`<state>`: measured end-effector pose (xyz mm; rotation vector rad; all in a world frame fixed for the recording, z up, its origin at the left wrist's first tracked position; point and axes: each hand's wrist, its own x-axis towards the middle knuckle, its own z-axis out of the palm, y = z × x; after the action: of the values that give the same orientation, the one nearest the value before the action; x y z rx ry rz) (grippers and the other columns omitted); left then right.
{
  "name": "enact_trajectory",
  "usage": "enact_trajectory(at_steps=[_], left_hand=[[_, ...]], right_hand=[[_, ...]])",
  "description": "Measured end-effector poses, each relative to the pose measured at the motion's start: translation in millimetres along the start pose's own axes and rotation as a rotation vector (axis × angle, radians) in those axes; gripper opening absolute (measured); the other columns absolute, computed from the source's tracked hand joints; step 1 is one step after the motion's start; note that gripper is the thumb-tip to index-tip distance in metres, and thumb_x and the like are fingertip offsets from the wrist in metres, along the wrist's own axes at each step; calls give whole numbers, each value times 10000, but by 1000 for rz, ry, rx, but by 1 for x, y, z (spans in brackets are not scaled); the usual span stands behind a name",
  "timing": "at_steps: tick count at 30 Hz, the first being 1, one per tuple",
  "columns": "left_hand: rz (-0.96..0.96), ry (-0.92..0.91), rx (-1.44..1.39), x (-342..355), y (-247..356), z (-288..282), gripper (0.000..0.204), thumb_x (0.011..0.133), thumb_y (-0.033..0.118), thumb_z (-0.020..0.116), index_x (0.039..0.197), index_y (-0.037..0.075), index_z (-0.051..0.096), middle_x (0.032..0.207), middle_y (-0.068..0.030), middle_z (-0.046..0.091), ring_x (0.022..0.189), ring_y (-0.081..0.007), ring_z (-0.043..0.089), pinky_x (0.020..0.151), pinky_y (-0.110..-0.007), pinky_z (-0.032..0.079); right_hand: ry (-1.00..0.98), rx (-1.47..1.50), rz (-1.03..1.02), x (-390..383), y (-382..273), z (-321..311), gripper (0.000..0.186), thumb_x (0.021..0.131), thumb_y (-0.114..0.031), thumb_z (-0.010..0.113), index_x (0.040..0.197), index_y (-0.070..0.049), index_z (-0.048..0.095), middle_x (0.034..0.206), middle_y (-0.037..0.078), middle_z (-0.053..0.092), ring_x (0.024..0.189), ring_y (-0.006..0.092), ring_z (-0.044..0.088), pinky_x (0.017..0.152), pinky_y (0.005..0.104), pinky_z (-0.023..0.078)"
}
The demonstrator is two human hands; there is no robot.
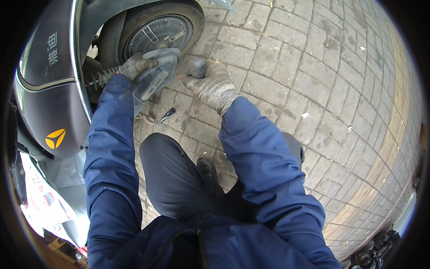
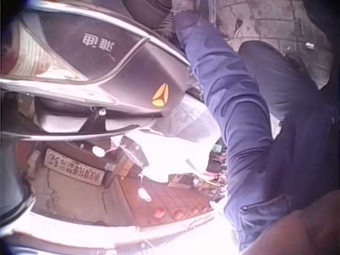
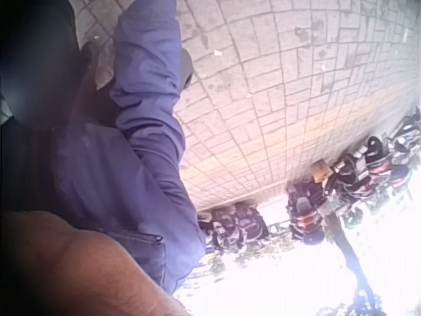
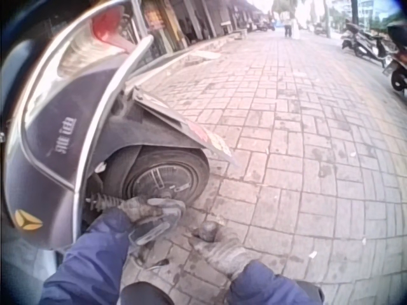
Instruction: The person works on the rear wheel area of a scooter, using a screwdriver to remove a plastic cover and then pliers to cut a zip tie. They retrieve pliers from a nearby tool rack and return to the scooter to complete the removal.
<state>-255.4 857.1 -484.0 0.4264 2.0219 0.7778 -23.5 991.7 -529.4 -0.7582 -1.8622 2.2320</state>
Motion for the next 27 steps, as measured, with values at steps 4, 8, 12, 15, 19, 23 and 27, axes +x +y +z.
enact_trajectory(at_steps=[4, 8, 12, 15, 19, 23, 27], left_hand=[[-40, 43, 190, 3, 1, -3, 466, 775, 238, 707, 1167, 7, 603, 996, -100, 663, 865, -185, 622, 799, -311, 484], [46, 94, 294, -2, -11, -7, 603, 741, 301, 760, 1211, -19, 557, 1102, -162, 633, 1000, -239, 603, 855, -323, 473], [-5, 125, 419, -30, -37, -14, 606, 769, 312, 741, 1252, 15, 528, 1190, -154, 598, 1110, -258, 558, 942, -324, 436], [-77, 184, 682, -47, -55, -15, 681, 764, 319, 749, 1320, 45, 469, 1282, -146, 544, 1171, -265, 521, 1029, -311, 369], [-101, 150, 501, -50, -57, -17, 679, 751, 349, 749, 1305, 46, 498, 1182, -151, 606, 1118, -268, 555, 983, -312, 396], [-152, 203, 491, -48, -50, -14, 567, 764, 301, 764, 1189, -23, 576, 1062, -143, 651, 985, -229, 599, 886, -323, 449], [-139, 206, 487, -48, -52, -13, 591, 754, 317, 762, 1212, -2, 567, 1072, -144, 647, 990, -235, 599, 891, -323, 447]], right_hand=[[-31, 20, -51, 2, 5, -3, 257, 782, -128, 727, 977, 3, 623, 805, 53, 632, 697, 117, 570, 637, 278, 493], [-31, 52, -8, 3, 6, -6, 367, 732, -186, 772, 993, 14, 610, 862, 90, 654, 773, 145, 589, 718, 310, 511], [-2, 46, -13, 0, 5, -10, 218, 804, -117, 704, 979, -14, 627, 810, 40, 633, 675, 113, 583, 602, 256, 502], [11, 81, -26, -1, 5, -14, 213, 800, -120, 707, 974, -22, 631, 812, 41, 634, 667, 112, 586, 595, 253, 505], [1, 80, -6, 2, 5, -13, 211, 797, -118, 708, 971, -22, 635, 810, 39, 635, 653, 106, 585, 579, 250, 504], [-28, 21, -33, 4, 4, -9, 213, 799, -112, 705, 975, -12, 640, 811, 48, 640, 643, 106, 584, 570, 251, 505], [-89, 174, 63, 0, -1, -6, 213, 801, -102, 705, 979, -1, 646, 809, 62, 644, 634, 109, 583, 560, 250, 498]])
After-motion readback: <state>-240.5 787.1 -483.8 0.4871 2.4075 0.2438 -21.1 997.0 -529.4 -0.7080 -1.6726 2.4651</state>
